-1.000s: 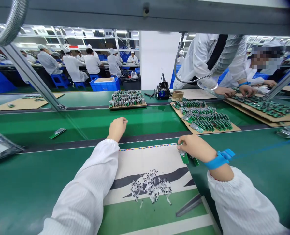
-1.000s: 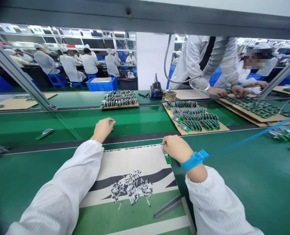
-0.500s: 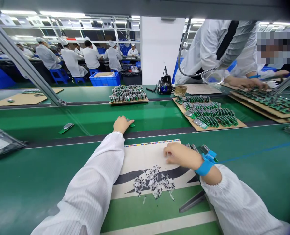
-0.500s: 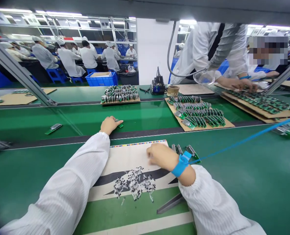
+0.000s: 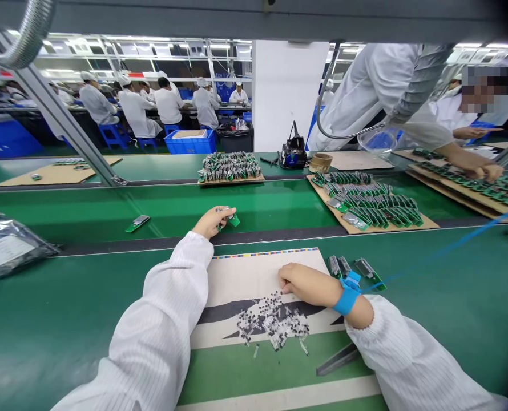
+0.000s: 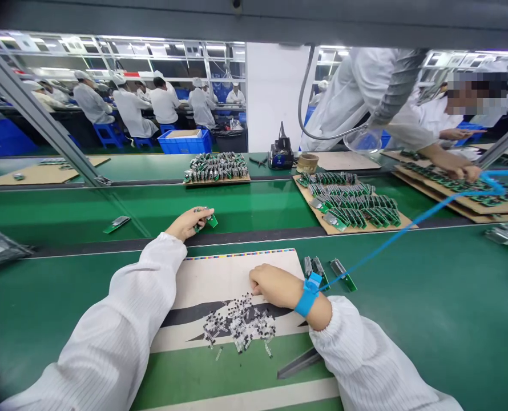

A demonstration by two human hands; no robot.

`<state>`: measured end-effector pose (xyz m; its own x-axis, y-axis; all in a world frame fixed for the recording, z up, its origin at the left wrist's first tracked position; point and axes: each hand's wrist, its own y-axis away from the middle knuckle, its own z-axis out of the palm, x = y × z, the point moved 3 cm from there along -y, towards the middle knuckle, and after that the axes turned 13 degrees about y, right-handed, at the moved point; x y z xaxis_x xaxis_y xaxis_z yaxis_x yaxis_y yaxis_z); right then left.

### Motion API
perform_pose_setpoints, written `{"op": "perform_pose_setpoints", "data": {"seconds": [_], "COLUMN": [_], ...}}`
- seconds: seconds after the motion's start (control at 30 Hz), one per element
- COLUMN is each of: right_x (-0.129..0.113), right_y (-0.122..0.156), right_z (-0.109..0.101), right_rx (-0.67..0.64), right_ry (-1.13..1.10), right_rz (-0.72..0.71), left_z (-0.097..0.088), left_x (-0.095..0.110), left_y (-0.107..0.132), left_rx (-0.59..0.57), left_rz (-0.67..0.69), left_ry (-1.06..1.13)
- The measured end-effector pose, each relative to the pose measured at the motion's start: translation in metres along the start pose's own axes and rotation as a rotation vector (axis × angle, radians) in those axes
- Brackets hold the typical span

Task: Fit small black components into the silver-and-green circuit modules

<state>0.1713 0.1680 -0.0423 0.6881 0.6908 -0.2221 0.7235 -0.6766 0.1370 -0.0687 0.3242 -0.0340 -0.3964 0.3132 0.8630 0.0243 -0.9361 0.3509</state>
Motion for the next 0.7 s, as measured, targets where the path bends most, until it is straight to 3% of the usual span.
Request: {"op": "perform_pose_setpoints", "data": {"seconds": [0.3,0.5,0.7], "right_x": [-0.005,-0.008,-0.011], "right_y": [0.004,0.013,0.019], "right_z": [-0.024,-0.042,-0.052], "right_rx": [0.073,0.169,0.231], "right_ry": [-0.171,-0.263,-0.340], "right_rz": [-0.022,-0.023,-0.047], "left_z": [0.026,0.046,0.052], "left_x": [0.000,0.006,0.005], "left_y": [0.037,0.077,0.113], "left_rx": [-0.021,-0.097,-0.176], "left_rz": [-0.133,-0.103,-0.047], "left_ry": [0.208,0.251,0.180]}}
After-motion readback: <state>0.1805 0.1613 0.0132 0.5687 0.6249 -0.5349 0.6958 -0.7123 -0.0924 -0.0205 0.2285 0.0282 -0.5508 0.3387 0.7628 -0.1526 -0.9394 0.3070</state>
